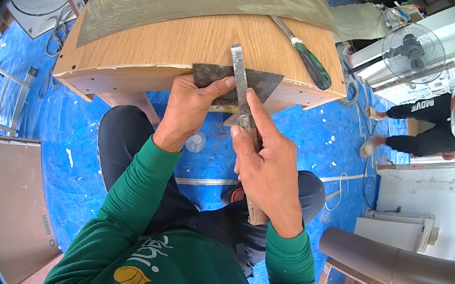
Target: The person uses a small chisel and a metal plate to scrape and smooth the surface of a wooden cabinet door, then cleans the metal plate with another tool.
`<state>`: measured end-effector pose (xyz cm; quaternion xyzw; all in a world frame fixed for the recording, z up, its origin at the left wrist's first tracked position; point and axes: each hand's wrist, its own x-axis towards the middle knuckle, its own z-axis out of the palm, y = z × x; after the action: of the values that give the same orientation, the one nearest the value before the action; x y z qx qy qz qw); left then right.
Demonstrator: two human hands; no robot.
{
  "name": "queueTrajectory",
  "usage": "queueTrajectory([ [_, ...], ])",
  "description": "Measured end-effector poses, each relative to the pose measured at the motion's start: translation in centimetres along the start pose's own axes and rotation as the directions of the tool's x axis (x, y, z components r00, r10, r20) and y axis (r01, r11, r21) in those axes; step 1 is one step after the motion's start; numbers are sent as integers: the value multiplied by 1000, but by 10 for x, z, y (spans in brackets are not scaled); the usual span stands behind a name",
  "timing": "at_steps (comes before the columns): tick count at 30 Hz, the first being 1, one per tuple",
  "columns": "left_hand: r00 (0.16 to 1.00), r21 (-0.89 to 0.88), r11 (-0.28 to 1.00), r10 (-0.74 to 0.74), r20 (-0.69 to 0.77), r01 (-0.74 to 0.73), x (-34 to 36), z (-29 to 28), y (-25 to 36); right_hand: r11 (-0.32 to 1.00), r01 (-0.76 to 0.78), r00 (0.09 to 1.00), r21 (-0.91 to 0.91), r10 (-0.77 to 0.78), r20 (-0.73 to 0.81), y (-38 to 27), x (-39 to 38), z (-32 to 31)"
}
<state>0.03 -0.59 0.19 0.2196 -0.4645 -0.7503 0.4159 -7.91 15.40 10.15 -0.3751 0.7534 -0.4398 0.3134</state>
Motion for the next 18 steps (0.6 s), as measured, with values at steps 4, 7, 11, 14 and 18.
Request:
queueTrajectory([
  [4, 1000, -7, 1000, 8, 2, -8, 1, -1, -3, 1000, 8, 1000, -12, -8, 5, 1, 0, -1],
  [7, 1000, -2, 1000, 5, 6, -5, 2, -1, -4, 1000, 16, 1000, -18, -16, 5, 1, 0, -1],
  [11, 998, 1, 999, 54, -25, -54, 2, 0, -6, 1000, 13, 1000, -23, -13, 11, -1, -1, 0],
  [14, 999, 10, 999, 41, -18, -41, 1, 1, -3, 1000, -2, 1000, -29, 3, 14, -1, -1, 0],
  [18, 999, -2, 999, 42, -14, -42, 1, 1, -2, 1000, -6, 1000, -24, 6, 14, -2, -1, 0],
])
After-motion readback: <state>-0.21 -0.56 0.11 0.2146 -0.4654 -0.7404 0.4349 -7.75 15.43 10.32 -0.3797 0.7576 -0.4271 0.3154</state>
